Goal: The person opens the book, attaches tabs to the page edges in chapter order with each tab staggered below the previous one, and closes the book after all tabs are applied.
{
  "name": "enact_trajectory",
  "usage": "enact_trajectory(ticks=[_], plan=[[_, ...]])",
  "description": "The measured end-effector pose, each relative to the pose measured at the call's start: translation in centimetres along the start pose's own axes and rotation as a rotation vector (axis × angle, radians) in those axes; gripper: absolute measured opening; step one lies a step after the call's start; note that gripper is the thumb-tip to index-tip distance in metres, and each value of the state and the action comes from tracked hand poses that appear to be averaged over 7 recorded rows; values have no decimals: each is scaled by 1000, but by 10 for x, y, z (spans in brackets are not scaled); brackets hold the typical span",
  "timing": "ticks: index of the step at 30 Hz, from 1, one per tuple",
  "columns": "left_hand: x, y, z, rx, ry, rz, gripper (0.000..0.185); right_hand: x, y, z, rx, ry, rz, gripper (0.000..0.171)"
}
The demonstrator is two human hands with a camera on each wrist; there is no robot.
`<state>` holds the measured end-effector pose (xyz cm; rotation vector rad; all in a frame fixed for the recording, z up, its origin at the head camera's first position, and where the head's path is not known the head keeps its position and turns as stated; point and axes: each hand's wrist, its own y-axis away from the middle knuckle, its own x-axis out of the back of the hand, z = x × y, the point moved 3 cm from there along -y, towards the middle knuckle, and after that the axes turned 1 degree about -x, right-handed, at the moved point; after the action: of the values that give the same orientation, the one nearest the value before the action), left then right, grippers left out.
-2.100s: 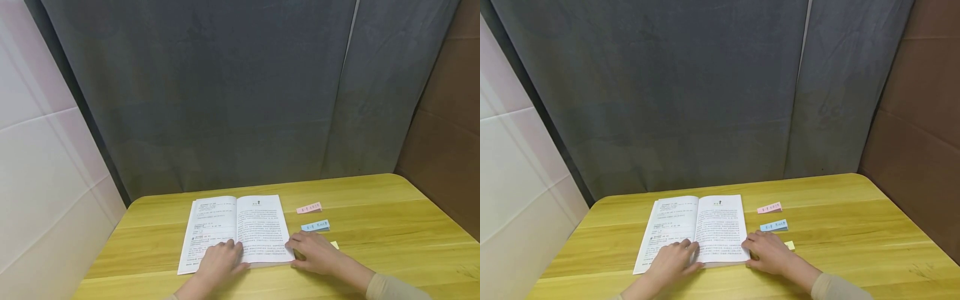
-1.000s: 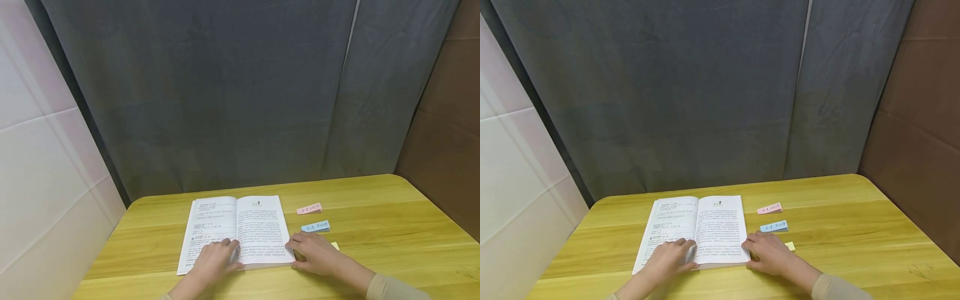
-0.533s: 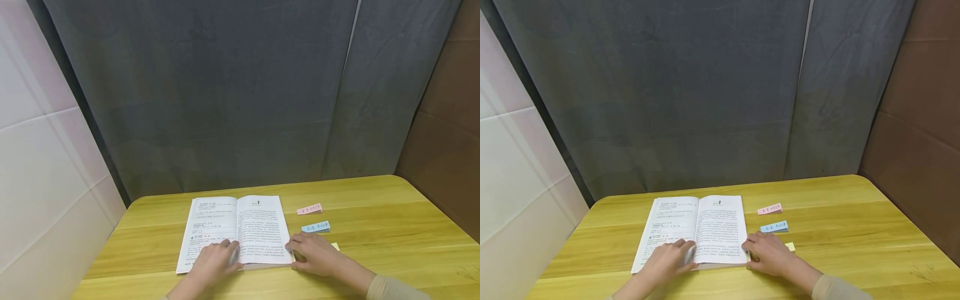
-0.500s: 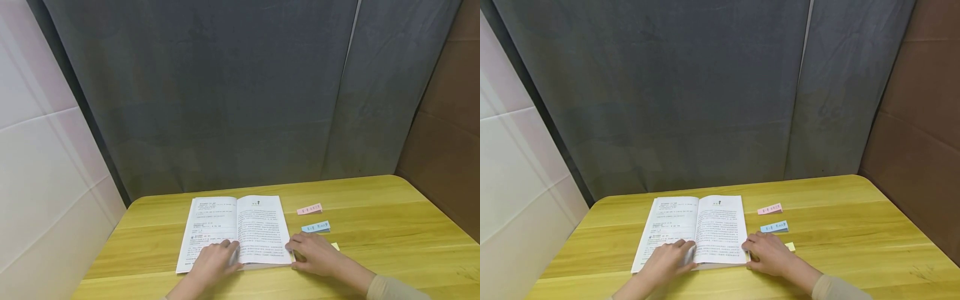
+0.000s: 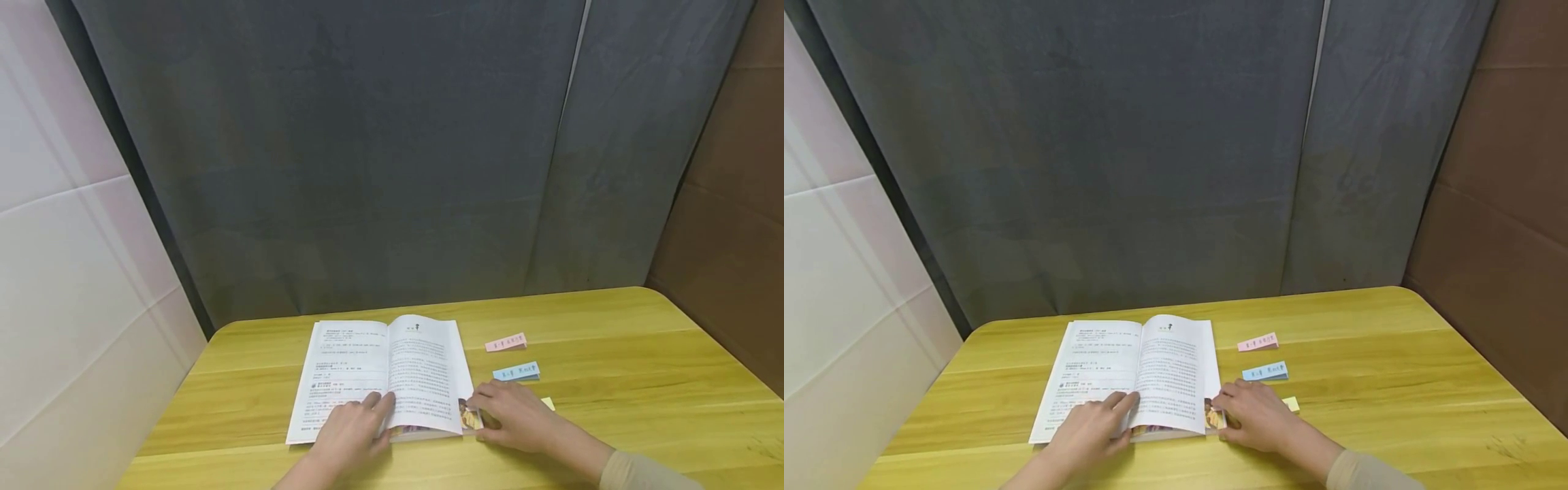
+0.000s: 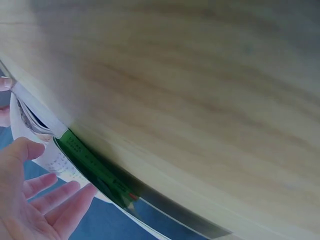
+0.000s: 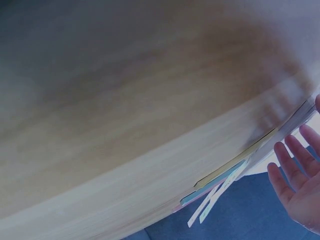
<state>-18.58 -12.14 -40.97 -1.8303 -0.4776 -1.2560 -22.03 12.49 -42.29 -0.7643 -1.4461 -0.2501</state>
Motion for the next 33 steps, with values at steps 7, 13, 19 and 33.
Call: enact_trajectory(ticks=[7, 13, 19, 33], plan=[[2, 1, 0, 26, 8, -15, 50, 0, 0, 1, 14, 14, 19, 31], [5, 1, -4, 69, -8, -17, 56, 0, 1, 1, 23, 27, 24, 32], [6, 3, -10, 46, -81, 76, 70, -1, 1, 1, 32, 30, 44, 32], [10, 2, -17, -14, -215, 154, 93, -1, 1, 3, 29, 25, 37, 32]])
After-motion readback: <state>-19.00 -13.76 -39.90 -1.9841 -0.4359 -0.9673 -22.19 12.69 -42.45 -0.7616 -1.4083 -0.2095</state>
